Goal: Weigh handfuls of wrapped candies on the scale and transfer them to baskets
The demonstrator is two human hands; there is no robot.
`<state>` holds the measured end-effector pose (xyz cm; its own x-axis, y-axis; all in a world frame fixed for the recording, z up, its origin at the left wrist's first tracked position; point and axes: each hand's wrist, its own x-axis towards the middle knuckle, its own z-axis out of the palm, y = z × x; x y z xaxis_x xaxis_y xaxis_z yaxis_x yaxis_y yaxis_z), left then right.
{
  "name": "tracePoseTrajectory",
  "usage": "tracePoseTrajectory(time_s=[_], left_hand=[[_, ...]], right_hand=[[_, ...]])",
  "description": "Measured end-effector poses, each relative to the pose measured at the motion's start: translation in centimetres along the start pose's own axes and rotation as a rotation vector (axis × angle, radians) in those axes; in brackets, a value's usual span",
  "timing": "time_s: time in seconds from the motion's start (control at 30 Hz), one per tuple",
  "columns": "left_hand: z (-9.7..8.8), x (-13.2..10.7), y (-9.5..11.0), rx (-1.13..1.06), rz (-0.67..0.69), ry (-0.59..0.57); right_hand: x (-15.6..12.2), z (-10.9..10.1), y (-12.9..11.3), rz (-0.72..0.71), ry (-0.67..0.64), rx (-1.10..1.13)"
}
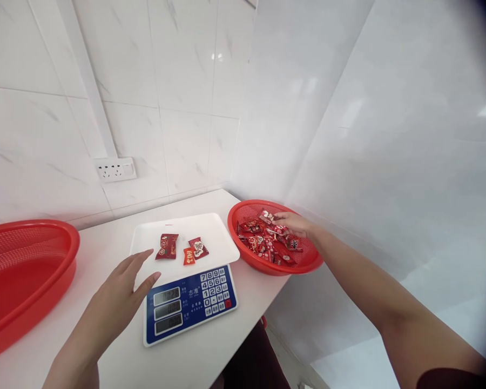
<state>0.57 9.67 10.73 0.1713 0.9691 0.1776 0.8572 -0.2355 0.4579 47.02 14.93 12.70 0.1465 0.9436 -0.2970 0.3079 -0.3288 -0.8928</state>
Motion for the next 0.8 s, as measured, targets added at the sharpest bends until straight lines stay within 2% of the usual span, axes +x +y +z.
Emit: tracePoseTrajectory(time_s=[0.13, 0.23, 0.33, 0.47, 0.53, 0.6, 0.7, 0.8], left_hand=[[-0.1, -0.1, 0.4, -0.001, -0.014, -0.016], [-0.4, -0.4, 1.0, -0.005, -0.007, -0.033], [-0.7, -0.6, 1.5, -0.005, -0.004, -0.053], [-1.3, -1.0, 1.8, -0.020, -0.022, -0.072], [-1.6, -1.2, 1.7, -0.032, -0.035, -0.071], [-1.9, -1.4, 1.7, -0.042, -0.042, -0.062], [-2.2, -1.6, 1.5, -0.053, -0.040, -0.041], [-2.4, -1.8, 1.4, -0.054, -0.030, -0.020]], right_hand=[[0.0, 1.0, -1.7, -0.100, -0.035, 0.228], [0.4, 3.4, -3.4, -0.183, -0.133, 0.360], [1.0, 7.7, -5.2, -0.203, -0.229, 0.440], [1.7, 14.8, -7.0, -0.195, -0.322, 0.571], [1.9, 17.8, -7.4, -0.132, -0.324, 0.590], [2.0, 19.9, -7.4, -0.054, -0.307, 0.504], [2.1, 20.9, -7.3, -0.021, -0.257, 0.322], [1.9, 20.1, -7.4, -0.099, -0.191, 0.164]])
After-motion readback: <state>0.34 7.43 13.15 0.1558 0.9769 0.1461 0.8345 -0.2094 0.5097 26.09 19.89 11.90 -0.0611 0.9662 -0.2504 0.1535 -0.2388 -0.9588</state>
